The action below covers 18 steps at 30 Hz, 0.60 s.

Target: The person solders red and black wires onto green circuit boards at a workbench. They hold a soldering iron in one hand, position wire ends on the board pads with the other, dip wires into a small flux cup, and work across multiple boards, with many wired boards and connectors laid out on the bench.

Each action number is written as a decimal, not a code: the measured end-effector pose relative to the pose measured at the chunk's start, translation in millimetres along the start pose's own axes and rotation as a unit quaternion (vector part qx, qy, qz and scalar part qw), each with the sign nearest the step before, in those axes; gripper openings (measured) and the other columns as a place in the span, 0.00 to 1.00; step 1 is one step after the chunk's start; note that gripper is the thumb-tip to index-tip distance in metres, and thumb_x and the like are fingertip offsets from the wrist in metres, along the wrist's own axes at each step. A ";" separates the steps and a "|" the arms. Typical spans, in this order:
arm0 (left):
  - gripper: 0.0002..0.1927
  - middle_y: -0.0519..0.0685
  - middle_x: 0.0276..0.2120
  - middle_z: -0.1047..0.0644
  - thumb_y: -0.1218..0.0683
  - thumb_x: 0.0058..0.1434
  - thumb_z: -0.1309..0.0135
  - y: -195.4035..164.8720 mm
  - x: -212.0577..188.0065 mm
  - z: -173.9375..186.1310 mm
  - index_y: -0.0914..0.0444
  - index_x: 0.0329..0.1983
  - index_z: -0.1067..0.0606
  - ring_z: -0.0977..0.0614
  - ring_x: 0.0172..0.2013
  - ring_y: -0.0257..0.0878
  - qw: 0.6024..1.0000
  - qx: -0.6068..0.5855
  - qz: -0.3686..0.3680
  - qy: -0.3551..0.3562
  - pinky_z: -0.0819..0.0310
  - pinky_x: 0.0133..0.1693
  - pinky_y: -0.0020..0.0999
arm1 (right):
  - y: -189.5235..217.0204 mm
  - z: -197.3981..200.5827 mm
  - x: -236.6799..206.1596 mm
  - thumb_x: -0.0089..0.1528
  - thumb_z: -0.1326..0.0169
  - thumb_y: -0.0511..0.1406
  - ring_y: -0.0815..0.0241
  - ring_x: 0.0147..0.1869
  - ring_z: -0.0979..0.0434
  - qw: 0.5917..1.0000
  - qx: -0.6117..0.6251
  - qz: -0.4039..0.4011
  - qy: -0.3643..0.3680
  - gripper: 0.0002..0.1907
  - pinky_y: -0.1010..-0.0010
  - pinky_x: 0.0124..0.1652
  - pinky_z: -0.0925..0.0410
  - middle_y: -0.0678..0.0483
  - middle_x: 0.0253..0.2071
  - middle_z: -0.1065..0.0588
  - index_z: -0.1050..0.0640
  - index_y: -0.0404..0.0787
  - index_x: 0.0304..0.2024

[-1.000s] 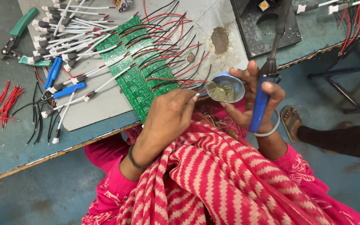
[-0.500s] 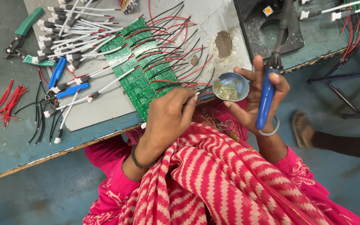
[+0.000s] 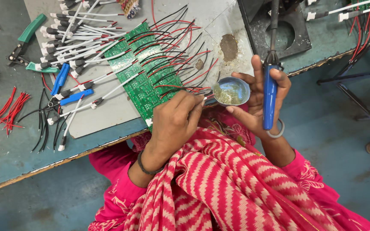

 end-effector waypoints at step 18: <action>0.04 0.48 0.35 0.22 0.60 0.63 0.39 -0.5 -4.1 4.7 0.62 0.41 0.21 0.19 0.29 0.46 1.000 0.014 -0.021 0.008 0.26 0.31 0.39 | 0.2 10.4 -0.2 0.60 0.36 0.19 0.55 0.77 0.32 1.000 0.024 -0.013 -0.012 0.52 0.58 0.68 0.27 0.48 0.81 0.48 0.51 0.59 0.71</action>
Point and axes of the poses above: each hand's wrist, its own x-axis towards the middle knuckle, its own z-axis out of the back of the hand, y = z × x, the point moved 3 cm from there along x, towards the middle knuckle
